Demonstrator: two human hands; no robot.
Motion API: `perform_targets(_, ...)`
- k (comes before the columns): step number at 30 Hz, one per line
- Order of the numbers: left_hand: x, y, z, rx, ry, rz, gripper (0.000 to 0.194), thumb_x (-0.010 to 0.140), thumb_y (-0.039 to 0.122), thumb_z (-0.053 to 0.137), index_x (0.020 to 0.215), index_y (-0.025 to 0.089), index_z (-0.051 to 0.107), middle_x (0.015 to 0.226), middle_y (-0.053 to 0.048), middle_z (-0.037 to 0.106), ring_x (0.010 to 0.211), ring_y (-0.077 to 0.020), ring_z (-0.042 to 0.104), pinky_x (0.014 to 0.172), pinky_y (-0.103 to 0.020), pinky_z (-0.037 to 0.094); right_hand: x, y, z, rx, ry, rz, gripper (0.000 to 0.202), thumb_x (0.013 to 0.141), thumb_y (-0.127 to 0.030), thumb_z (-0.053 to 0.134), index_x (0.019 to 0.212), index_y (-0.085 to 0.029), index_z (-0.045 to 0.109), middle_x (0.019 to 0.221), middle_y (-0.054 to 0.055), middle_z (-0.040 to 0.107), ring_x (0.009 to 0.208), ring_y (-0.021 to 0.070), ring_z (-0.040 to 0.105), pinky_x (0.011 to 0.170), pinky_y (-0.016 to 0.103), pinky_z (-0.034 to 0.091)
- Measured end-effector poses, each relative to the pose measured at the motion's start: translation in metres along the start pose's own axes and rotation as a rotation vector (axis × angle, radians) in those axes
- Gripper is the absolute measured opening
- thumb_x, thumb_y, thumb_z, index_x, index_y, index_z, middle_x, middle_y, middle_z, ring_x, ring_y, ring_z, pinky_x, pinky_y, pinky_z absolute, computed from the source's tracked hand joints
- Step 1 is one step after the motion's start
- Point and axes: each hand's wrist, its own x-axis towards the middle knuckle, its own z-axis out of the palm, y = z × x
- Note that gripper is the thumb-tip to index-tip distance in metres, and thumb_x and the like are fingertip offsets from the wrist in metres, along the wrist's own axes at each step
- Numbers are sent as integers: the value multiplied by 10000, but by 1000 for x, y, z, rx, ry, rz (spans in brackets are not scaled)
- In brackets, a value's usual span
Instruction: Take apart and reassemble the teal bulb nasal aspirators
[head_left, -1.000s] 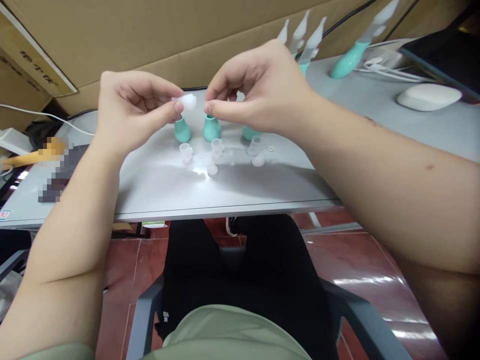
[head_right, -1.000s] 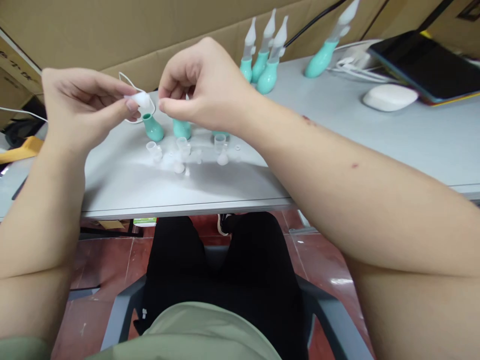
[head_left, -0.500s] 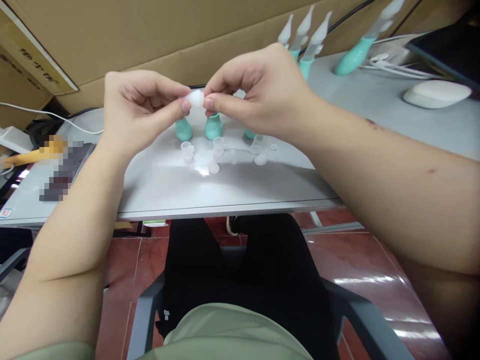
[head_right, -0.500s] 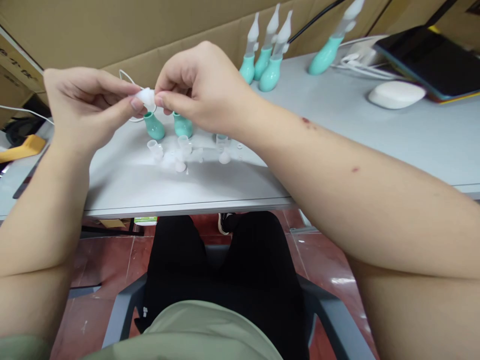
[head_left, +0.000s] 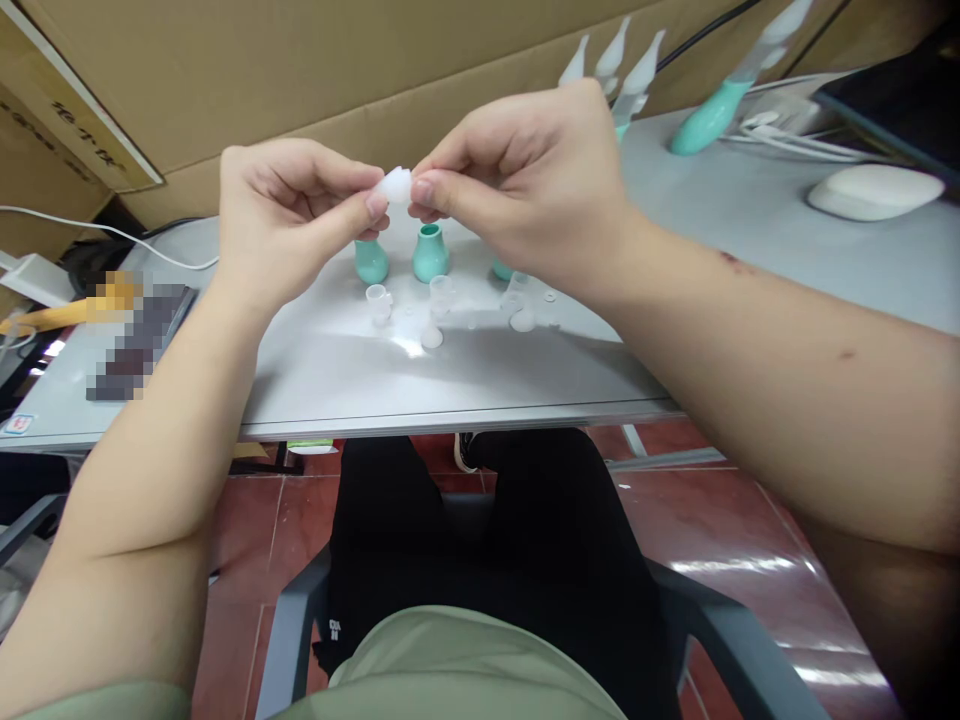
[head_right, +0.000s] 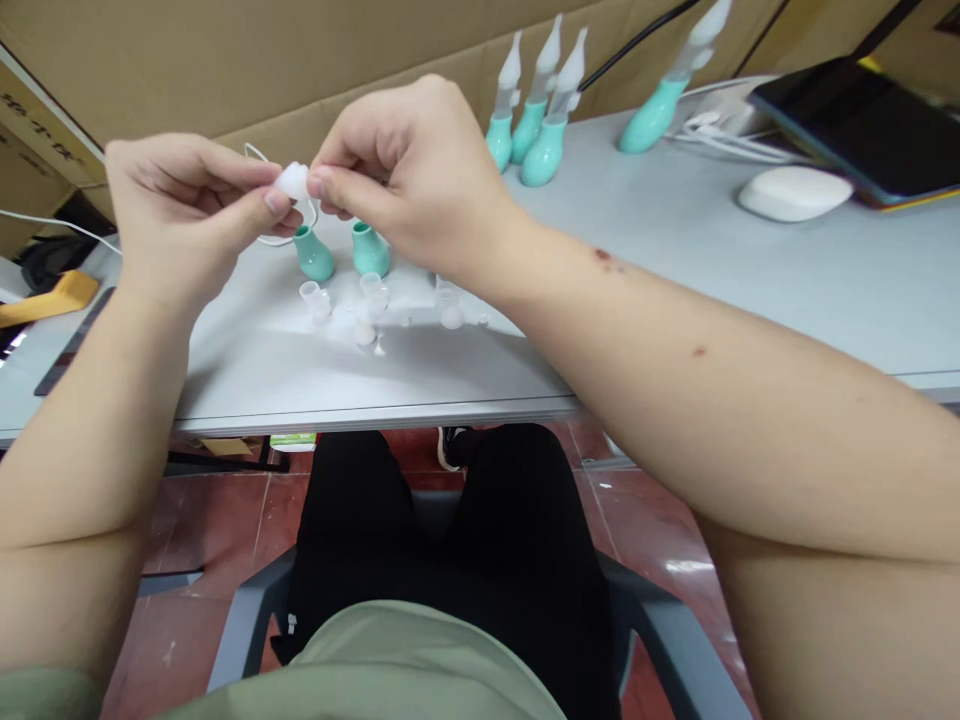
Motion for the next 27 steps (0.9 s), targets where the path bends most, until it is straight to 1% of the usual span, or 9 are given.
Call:
perform_targets(3, -1, -5, 0, 46, -10, -12, 444, 840, 634, 977, 943, 235, 814, 914, 17, 847, 842, -191, 789, 853, -424, 650, -1, 0, 2, 14, -10, -17, 275, 987, -519, 736, 992, -256, 817, 1000, 60, 815, 882, 235, 714, 815, 362, 553)
perform_targets(8, 1, -8, 2, -53, 4, -18, 466, 760, 614, 1042, 879, 223, 819, 876, 44, 848, 785, -156, 777, 816, -383, 663, -1, 0, 2, 16, -47, -26, 252, 998, -453, 735, 1075, -238, 841, 1065, 76, 824, 941, 243, 722, 831, 359, 547)
perform_targets(10, 1, -9, 4, -85, 14, -22, 484, 727, 610, 1058, 859, 212, 817, 866, 39, 850, 766, -152, 777, 787, -360, 656, -1, 0, 1, 8, -43, -20, 245, 996, -467, 753, 1061, -245, 834, 1069, 73, 826, 958, 251, 732, 843, 367, 561)
perform_targets(13, 1, -12, 5, -85, 24, -6, 557, 701, 678, 1047, 864, 209, 796, 840, 40, 841, 747, -137, 762, 741, -321, 624, 0, 0, 1, 30, -7, -38, 257, 977, -478, 800, 1005, -223, 818, 1029, 76, 820, 921, 240, 728, 847, 373, 572)
perform_targets(16, -1, -14, 5, -77, -20, -22, 507, 758, 641, 1037, 918, 217, 808, 889, 30, 852, 791, -145, 780, 777, -321, 638, 1, 1, 3, 139, 30, -42, 301, 940, -492, 862, 944, -202, 782, 989, 79, 803, 884, 218, 731, 839, 359, 594)
perform_targets(18, -1, -14, 4, -114, -16, 11, 459, 776, 590, 1047, 917, 217, 819, 877, 22, 849, 771, -148, 788, 759, -313, 641, 2, 2, 5, 198, 45, -56, 334, 926, -500, 892, 935, -193, 759, 982, 73, 792, 876, 203, 739, 836, 343, 606)
perform_targets(21, 0, -19, 5, -187, -18, 103, 389, 793, 531, 1060, 900, 230, 839, 836, 13, 837, 712, -163, 799, 702, -309, 644, 1, 7, 8, 172, 64, -102, 300, 969, -492, 867, 963, -209, 766, 979, 53, 787, 870, 185, 743, 832, 322, 599)
perform_targets(25, 5, -39, 5, -227, -10, 211, 335, 823, 543, 1040, 934, 282, 860, 842, -10, 839, 672, -196, 800, 637, -334, 652, 1, 15, 13, 118, 187, -222, 252, 1026, -487, 794, 930, -255, 776, 924, 29, 787, 777, 174, 710, 759, 317, 586)
perform_targets(27, 7, -48, 6, -214, -10, 226, 321, 857, 543, 1018, 962, 289, 852, 859, -18, 844, 687, -210, 813, 646, -347, 667, 1, 18, 16, 121, 187, -250, 221, 1021, -456, 791, 922, -260, 768, 918, 26, 786, 776, 179, 708, 725, 318, 578)
